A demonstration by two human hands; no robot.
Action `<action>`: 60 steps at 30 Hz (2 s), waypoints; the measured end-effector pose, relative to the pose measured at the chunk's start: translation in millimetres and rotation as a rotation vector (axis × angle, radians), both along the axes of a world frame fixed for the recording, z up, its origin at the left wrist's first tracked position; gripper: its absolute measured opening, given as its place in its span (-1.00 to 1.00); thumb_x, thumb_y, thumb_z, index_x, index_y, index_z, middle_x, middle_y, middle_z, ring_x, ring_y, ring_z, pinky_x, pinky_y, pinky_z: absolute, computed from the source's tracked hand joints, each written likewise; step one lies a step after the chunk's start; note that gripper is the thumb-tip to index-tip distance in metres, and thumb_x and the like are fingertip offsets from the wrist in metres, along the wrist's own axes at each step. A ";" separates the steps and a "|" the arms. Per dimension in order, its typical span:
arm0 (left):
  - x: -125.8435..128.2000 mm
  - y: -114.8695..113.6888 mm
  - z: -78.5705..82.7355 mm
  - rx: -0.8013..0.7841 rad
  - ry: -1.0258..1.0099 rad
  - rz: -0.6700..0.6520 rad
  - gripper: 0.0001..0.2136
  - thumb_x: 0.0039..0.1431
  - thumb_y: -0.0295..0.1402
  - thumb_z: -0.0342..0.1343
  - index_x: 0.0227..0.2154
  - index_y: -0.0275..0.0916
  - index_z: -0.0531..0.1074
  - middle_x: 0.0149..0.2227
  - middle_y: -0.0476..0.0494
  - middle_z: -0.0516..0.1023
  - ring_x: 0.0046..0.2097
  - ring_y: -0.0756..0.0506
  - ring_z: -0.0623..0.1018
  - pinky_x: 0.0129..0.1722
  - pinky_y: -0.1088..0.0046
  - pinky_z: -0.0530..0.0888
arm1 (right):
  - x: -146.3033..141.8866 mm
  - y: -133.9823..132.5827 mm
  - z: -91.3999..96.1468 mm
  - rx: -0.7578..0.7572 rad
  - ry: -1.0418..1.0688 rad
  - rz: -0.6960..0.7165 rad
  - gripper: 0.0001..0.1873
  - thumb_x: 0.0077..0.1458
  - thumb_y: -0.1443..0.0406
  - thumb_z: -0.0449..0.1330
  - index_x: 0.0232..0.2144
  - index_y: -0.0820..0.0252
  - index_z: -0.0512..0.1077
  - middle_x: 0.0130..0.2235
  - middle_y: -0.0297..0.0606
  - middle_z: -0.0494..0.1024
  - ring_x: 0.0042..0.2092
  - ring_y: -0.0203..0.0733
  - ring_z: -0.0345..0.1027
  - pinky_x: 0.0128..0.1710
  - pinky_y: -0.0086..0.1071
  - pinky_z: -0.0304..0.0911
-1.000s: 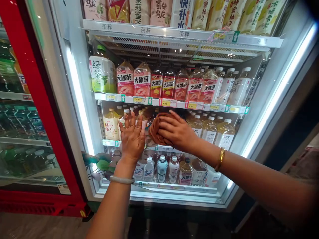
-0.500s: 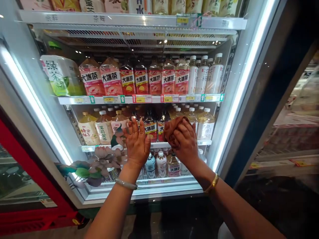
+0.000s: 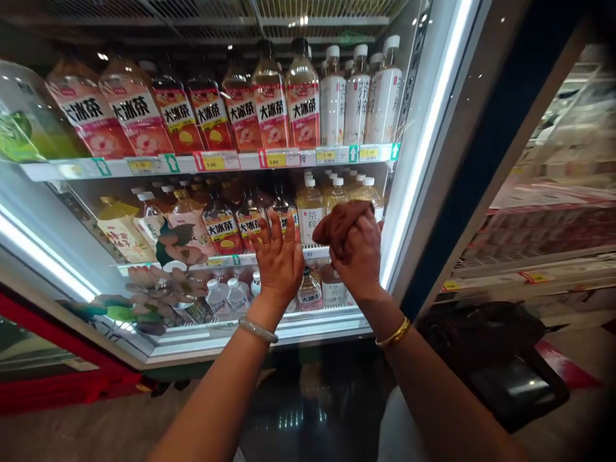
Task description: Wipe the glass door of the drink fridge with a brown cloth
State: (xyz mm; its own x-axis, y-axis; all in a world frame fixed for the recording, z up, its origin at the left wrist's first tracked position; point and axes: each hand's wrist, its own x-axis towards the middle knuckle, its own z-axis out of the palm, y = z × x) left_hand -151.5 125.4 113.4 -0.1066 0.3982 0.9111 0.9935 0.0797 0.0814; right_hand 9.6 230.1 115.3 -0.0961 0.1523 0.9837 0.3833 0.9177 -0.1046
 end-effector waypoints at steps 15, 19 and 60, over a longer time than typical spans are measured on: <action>44.1 22.4 -30.7 -0.035 -0.033 0.043 -0.37 0.45 -0.32 -0.13 0.50 -0.12 -0.17 0.55 -0.13 -0.37 0.54 -0.20 -0.37 0.48 -0.08 -0.39 | 44.3 39.3 -32.0 0.065 -0.095 0.025 -0.72 0.22 0.14 0.23 -0.07 0.09 0.50 0.12 -0.10 0.49 0.38 0.17 0.19 0.47 0.27 -0.10; 54.6 33.4 -38.7 -0.084 0.011 -0.015 -0.33 0.42 -0.33 -0.07 0.50 -0.13 -0.15 0.54 -0.16 -0.36 0.54 -0.26 -0.33 0.48 -0.08 -0.39 | 39.5 31.8 -38.1 0.086 -0.155 0.041 -0.76 0.27 0.18 0.16 -0.06 0.05 0.51 0.14 -0.17 0.49 0.42 0.08 0.11 0.50 0.18 -0.11; 36.9 -2.0 -68.9 -0.221 0.070 -0.021 -0.27 0.34 -0.43 -0.02 0.50 -0.14 -0.17 0.53 -0.19 -0.29 0.54 -0.23 -0.30 0.50 -0.06 -0.33 | 52.5 50.0 -62.5 0.033 -0.052 0.015 -0.48 0.20 0.14 0.23 0.16 0.21 0.41 0.30 0.07 0.31 0.45 0.30 0.01 0.43 0.36 -0.04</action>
State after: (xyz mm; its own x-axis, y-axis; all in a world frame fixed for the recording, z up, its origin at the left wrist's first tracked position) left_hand -114.6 123.4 44.5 -0.0364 0.5905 0.8062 0.9977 0.0677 -0.0045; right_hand 62.1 280.1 52.8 -0.1492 0.1176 0.9818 0.3735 0.9260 -0.0541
